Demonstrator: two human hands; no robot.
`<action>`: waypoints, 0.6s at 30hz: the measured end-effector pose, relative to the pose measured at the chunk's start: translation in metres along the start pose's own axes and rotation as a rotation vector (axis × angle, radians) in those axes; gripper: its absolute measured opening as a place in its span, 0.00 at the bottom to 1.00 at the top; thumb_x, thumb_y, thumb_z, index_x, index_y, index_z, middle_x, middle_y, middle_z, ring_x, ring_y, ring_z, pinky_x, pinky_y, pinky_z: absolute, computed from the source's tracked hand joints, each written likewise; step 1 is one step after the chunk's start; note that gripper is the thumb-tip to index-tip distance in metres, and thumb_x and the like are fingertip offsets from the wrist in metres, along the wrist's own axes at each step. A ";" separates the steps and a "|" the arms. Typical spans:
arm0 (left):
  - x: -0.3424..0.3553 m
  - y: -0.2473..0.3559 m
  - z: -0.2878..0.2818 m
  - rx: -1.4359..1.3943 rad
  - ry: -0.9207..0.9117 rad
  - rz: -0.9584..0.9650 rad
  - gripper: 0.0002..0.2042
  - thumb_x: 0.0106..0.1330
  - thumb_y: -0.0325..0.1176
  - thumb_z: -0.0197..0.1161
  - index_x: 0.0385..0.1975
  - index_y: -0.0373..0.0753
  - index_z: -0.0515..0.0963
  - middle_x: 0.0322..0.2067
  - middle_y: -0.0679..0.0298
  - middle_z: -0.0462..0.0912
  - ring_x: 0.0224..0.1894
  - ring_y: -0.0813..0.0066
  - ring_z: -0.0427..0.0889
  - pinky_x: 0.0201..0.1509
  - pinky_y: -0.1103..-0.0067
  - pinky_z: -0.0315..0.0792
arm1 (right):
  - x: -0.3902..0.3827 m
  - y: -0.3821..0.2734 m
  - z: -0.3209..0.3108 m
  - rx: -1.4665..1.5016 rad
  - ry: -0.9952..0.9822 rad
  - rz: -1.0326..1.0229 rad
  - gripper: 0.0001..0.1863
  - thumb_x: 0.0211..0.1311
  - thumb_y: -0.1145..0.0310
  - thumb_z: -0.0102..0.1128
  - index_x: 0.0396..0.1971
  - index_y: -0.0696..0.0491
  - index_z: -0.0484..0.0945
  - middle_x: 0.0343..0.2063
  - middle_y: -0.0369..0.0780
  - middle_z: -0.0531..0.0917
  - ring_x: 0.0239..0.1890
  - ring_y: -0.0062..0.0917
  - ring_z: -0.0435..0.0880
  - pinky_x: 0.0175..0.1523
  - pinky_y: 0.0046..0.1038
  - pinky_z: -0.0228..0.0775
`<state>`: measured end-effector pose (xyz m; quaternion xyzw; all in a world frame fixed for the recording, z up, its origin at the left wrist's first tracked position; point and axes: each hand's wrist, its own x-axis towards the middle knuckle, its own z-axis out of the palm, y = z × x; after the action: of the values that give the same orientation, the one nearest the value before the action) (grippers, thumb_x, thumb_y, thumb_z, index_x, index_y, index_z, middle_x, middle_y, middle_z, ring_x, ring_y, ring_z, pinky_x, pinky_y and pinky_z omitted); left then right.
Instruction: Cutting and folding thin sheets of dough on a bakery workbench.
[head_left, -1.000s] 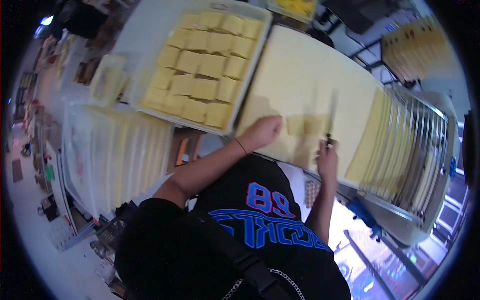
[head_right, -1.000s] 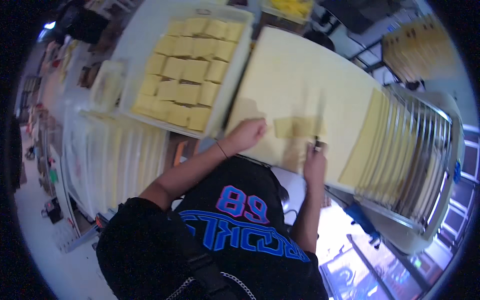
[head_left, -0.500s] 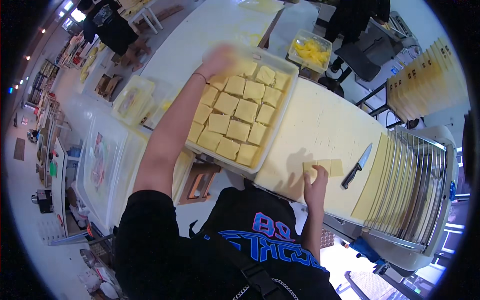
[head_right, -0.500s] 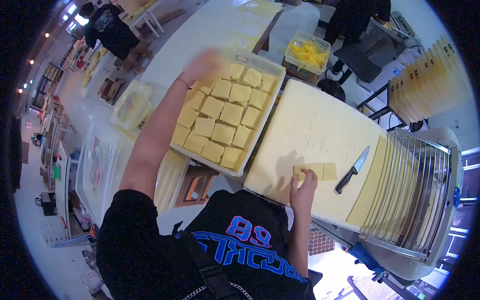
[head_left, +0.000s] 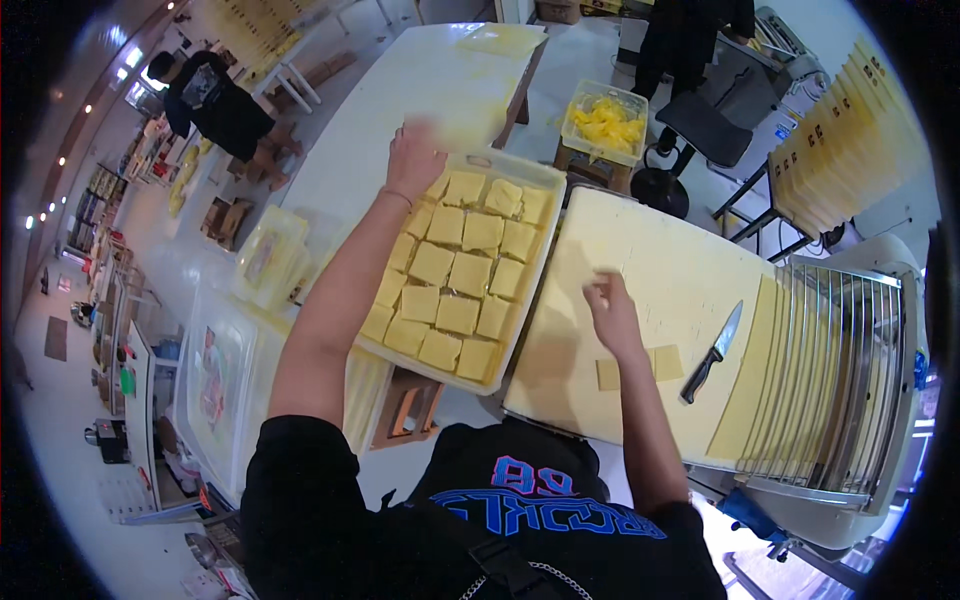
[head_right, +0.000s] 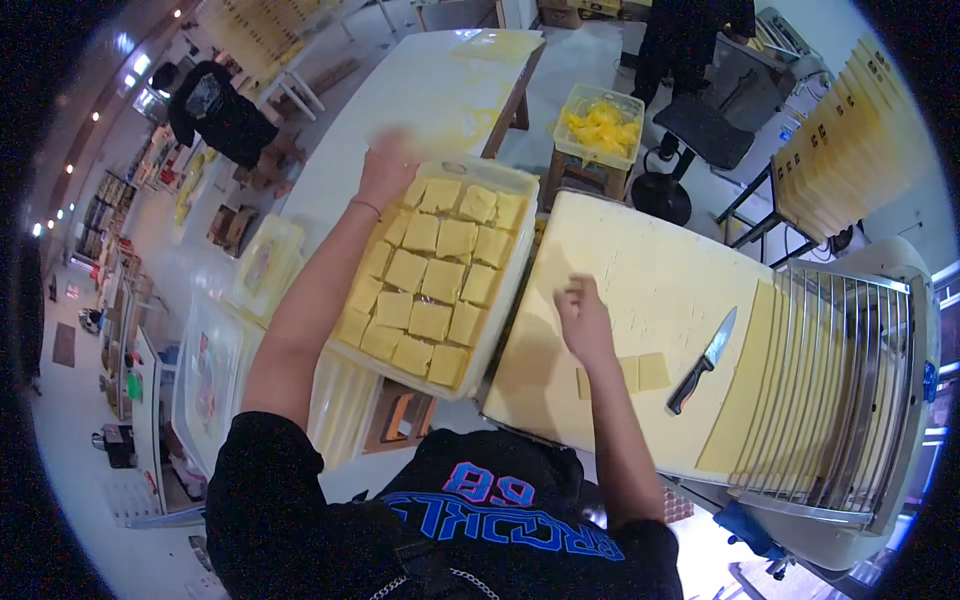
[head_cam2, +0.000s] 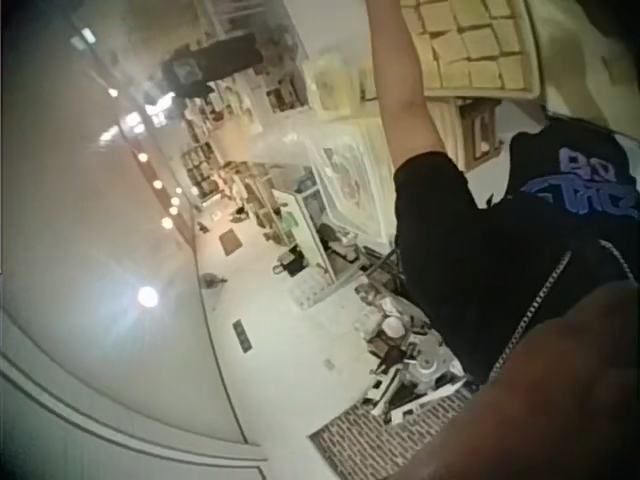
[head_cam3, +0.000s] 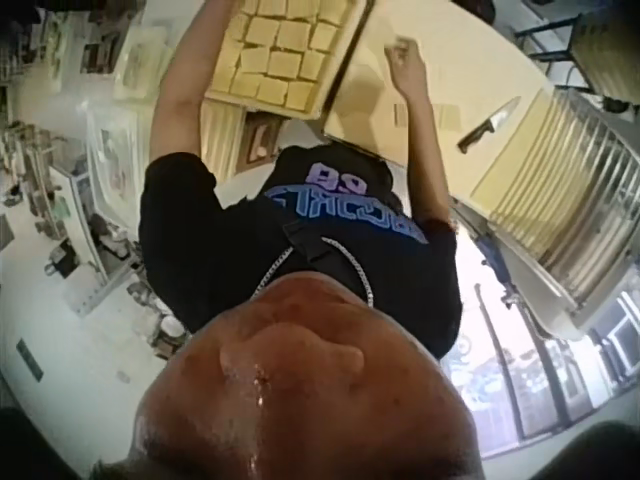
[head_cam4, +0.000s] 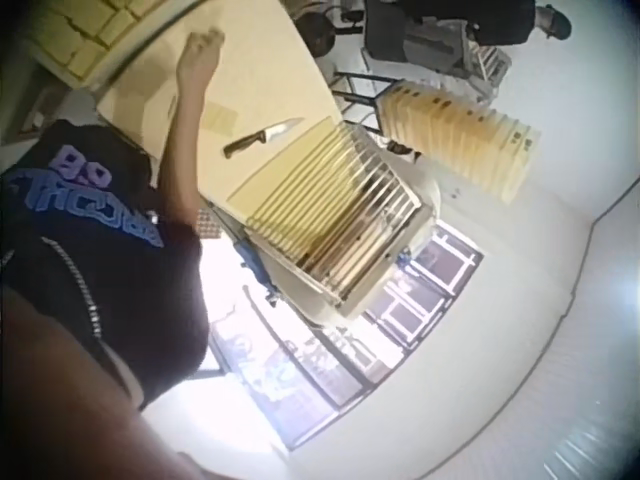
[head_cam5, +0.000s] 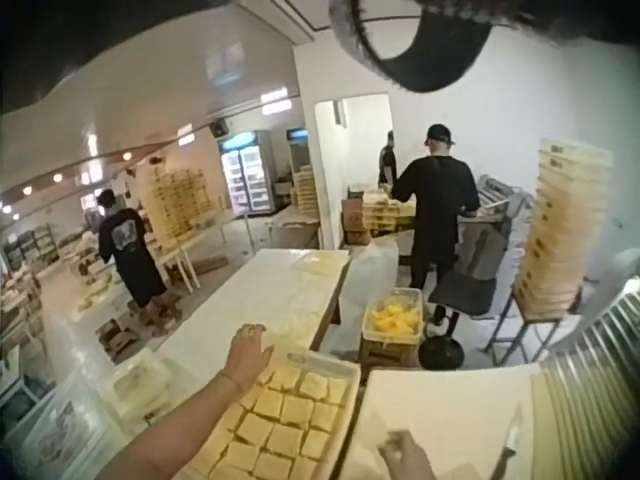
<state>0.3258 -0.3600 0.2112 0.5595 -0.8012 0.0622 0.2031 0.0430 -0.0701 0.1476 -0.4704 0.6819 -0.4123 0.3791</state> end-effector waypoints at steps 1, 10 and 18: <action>0.014 0.005 -0.006 0.014 -0.093 -0.086 0.25 0.56 0.27 0.63 0.54 0.36 0.64 0.38 0.50 0.80 0.42 0.53 0.80 0.48 0.67 0.73 | 0.027 -0.016 0.005 0.068 -0.022 0.004 0.21 0.65 0.63 0.54 0.54 0.57 0.68 0.36 0.45 0.82 0.37 0.31 0.79 0.44 0.27 0.70; 0.057 -0.013 -0.025 -0.797 -0.306 -0.239 0.27 0.55 0.21 0.66 0.57 0.37 0.67 0.33 0.59 0.81 0.36 0.66 0.81 0.47 0.73 0.73 | 0.169 -0.065 0.050 0.143 0.142 -0.107 0.24 0.63 0.57 0.56 0.53 0.57 0.69 0.33 0.43 0.82 0.37 0.33 0.81 0.46 0.30 0.71; -0.043 -0.030 -0.066 -0.579 -0.400 0.093 0.19 0.51 0.17 0.63 0.45 0.38 0.77 0.29 0.67 0.79 0.32 0.75 0.78 0.47 0.77 0.71 | 0.128 -0.054 0.051 -0.240 0.263 -0.675 0.18 0.56 0.65 0.64 0.46 0.54 0.75 0.34 0.35 0.84 0.37 0.26 0.82 0.52 0.32 0.67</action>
<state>0.3829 -0.3123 0.2506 0.4425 -0.8342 -0.2692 0.1895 0.0727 -0.2144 0.1619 -0.6528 0.5747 -0.4880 0.0735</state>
